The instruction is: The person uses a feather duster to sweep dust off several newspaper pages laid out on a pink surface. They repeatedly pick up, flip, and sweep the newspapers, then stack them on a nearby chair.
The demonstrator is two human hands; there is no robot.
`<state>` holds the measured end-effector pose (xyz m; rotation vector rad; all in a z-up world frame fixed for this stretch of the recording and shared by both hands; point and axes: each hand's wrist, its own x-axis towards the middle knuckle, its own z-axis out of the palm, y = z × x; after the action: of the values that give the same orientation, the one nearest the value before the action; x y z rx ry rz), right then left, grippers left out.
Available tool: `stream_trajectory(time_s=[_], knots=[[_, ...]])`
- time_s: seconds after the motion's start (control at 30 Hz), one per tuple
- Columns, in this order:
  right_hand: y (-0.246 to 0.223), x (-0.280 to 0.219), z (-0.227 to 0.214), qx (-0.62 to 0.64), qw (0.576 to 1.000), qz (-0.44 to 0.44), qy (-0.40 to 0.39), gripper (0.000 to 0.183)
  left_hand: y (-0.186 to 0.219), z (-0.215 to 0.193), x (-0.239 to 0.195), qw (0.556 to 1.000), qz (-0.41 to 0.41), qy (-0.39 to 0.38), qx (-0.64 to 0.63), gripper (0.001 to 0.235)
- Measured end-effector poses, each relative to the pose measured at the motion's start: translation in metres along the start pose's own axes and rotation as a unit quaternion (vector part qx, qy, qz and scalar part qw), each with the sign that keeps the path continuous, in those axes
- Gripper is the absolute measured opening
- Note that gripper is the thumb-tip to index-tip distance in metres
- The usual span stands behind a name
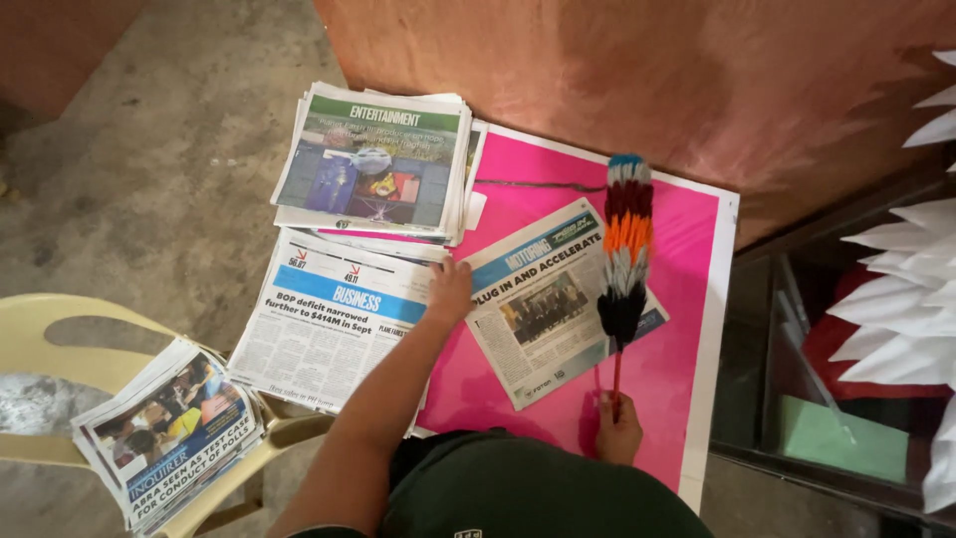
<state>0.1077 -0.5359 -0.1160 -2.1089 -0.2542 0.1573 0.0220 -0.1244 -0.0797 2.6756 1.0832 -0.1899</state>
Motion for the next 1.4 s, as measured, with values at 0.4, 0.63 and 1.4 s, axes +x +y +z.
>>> stream_trajectory(time_s=[0.4,0.63,1.4], knots=[[0.003,-0.006,0.002,0.026,0.999,0.044,-0.006,0.026,0.002,0.02,0.014,0.998,0.031,0.046,0.043,0.047],[-0.001,-0.012,0.002,0.0,0.999,0.05,-0.006,0.03,0.009,-0.012,0.002,0.998,0.031,0.043,0.018,0.046],[-0.13,-0.022,-0.001,0.221,0.962,-0.142,-0.079,0.074,0.135,-0.15,-0.124,0.822,0.231,-0.139,-0.502,0.06]])
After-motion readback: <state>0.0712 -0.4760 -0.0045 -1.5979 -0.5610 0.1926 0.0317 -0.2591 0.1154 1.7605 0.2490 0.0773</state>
